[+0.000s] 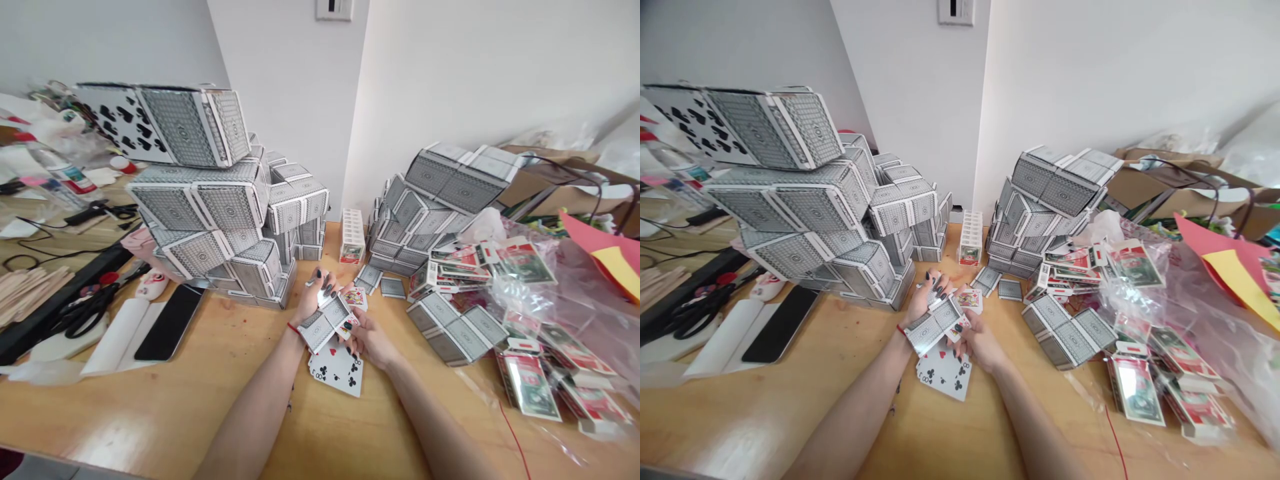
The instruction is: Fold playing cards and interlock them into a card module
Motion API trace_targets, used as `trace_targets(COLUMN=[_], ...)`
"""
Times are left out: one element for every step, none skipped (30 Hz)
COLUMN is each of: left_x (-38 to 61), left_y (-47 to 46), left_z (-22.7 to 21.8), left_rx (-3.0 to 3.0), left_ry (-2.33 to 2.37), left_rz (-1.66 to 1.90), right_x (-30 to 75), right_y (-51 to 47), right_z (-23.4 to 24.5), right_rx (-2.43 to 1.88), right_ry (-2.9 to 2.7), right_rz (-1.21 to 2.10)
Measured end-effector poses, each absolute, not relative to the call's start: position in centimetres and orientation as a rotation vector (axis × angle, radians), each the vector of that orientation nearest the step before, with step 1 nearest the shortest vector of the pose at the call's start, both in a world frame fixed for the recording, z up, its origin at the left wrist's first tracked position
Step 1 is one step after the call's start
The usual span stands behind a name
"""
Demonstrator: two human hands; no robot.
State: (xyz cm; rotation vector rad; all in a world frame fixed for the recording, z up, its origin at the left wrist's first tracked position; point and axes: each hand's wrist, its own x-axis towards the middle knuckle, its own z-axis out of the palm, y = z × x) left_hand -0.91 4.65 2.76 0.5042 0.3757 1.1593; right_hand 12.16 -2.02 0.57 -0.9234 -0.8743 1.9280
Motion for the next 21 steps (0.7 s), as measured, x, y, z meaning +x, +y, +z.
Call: trace_targets(left_x=[-0.9, -0.8, -0.8, -0.7, -0.7, -0.7, -0.7, -0.7, -0.7, -0.7, -0.7, -0.7, -0.7, -0.7, -0.7, -0.7, -0.7, -0.8, -0.9, -1.0, -1.1], left_y=[4.6, 4.6, 4.5, 4.5, 4.4, 4.4, 4.3, 4.3, 4.4, 4.4, 4.5, 4.6, 4.7, 4.8, 5.0, 5.1, 5.2, 5.3, 5.4, 5.5, 5.6], left_z=[2.7, 2.6, 2.6, 2.6, 2.5, 2.5, 2.4, 2.4, 2.3, 2.2, 2.2, 2.1, 2.0, 2.0, 2.0, 2.0, 2.1, 2.1, 2.2, 2.2, 2.2], left_rx=[0.511, 0.521, 0.533, 0.546, 0.556, 0.563, 0.569, 0.572, 0.572, 0.571, 0.568, 0.565, 0.559, 0.55, 0.537, 0.517, 0.493, 0.467, 0.44, 0.416, 0.396], left_ry=[0.385, 0.384, 0.373, 0.358, 0.342, 0.327, 0.315, 0.31, 0.312, 0.321, 0.335, 0.353, 0.373, 0.392, 0.407, 0.419, 0.423, 0.42, 0.409, 0.392, 0.374], left_rz=[1.151, 1.144, 1.141, 1.142, 1.146, 1.151, 1.154, 1.154, 1.156, 1.155, 1.153, 1.15, 1.147, 1.148, 1.15, 1.155, 1.163, 1.168, 1.171, 1.176, 1.181], right_x=[12.2, 12.1, 12.1, 12.1, 12.1, 12.1, 12.1, 12.0, 12.0, 12.0, 12.0, 12.0, 12.0, 12.1, 12.1, 12.3, 12.4, 12.6, 12.8, 12.9, 13.1], right_y=[-2.0, -2.0, -2.0, -2.0, -2.1, -2.1, -2.1, -2.1, -2.1, -2.1, -2.1, -2.1, -2.0, -2.0, -2.0, -1.9, -1.9, -1.9, -1.9, -1.8, -1.8], right_z=[0.5, 0.5, 0.5, 0.5, 0.5, 0.5, 0.5, 0.5, 0.4, 0.3, 0.2, 0.0, -0.2, -0.3, -0.4, -0.5, -0.4, -0.3, -0.1, 0.1, 0.4], right_rx=[-0.928, -0.93, -0.93, -0.929, -0.929, -0.93, -0.931, -0.932, -0.933, -0.933, -0.929, -0.922, -0.913, -0.901, -0.885, -0.863, -0.834, -0.8, -0.763, -0.725, -0.693], right_ry=[-0.876, -0.878, -0.88, -0.883, -0.886, -0.889, -0.891, -0.889, -0.885, -0.878, -0.872, -0.87, -0.869, -0.87, -0.871, -0.871, -0.872, -0.875, -0.881, -0.889, -0.895], right_rz=[1.92, 1.913, 1.906, 1.901, 1.898, 1.897, 1.896, 1.896, 1.897, 1.897, 1.896, 1.893, 1.89, 1.888, 1.889, 1.897, 1.917, 1.947, 1.981, 2.016, 2.046])
